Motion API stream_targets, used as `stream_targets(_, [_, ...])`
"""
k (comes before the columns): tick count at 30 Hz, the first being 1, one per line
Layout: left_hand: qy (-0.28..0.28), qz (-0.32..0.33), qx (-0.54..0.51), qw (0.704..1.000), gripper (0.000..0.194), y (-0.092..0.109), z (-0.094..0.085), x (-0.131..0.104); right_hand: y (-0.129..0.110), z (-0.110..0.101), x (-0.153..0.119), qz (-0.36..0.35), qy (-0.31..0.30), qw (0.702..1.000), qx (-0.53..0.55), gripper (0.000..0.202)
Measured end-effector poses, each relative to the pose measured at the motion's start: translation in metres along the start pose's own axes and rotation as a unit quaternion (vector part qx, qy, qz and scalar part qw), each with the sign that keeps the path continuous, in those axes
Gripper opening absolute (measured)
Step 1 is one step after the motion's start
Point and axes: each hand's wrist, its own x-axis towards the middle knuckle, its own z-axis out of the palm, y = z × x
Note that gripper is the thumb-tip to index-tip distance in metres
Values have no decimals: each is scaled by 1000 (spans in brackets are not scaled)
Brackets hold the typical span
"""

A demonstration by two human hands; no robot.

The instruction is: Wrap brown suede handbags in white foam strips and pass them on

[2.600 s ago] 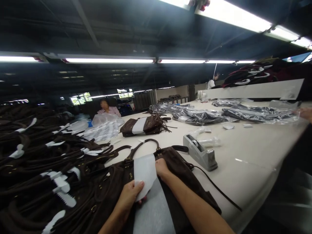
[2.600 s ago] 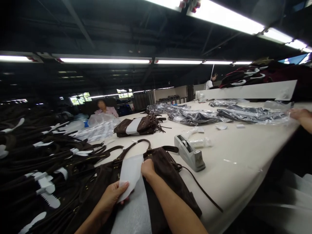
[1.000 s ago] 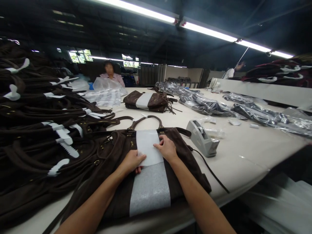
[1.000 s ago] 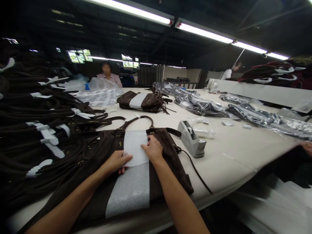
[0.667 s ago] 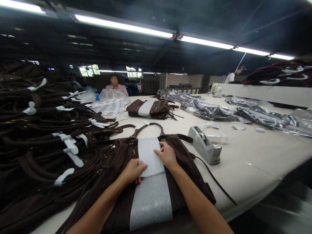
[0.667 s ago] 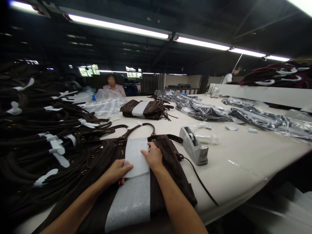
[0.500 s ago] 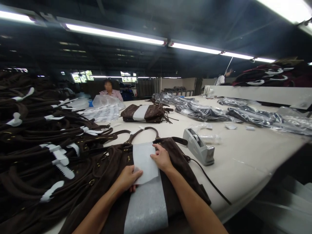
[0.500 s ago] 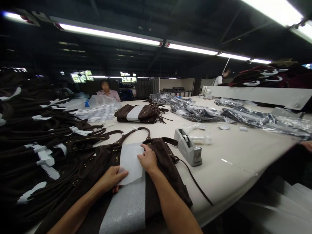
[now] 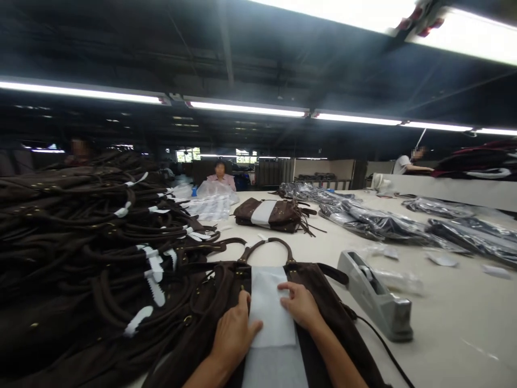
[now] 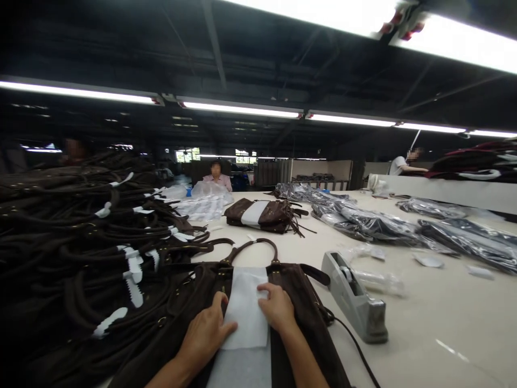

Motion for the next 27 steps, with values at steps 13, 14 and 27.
stream_targets(13, [-23,33,-45,998,23,-6,3,1,12,7,5,-45,8,999,22,38])
stream_targets(14, [-22,39,-44,998,22,-6,3,1,12,7,4,-48,9,999,21,38])
stream_targets(27, [-250,246,56,935,70,17,16,-23,6,7,-2,24,-81,988,131,56])
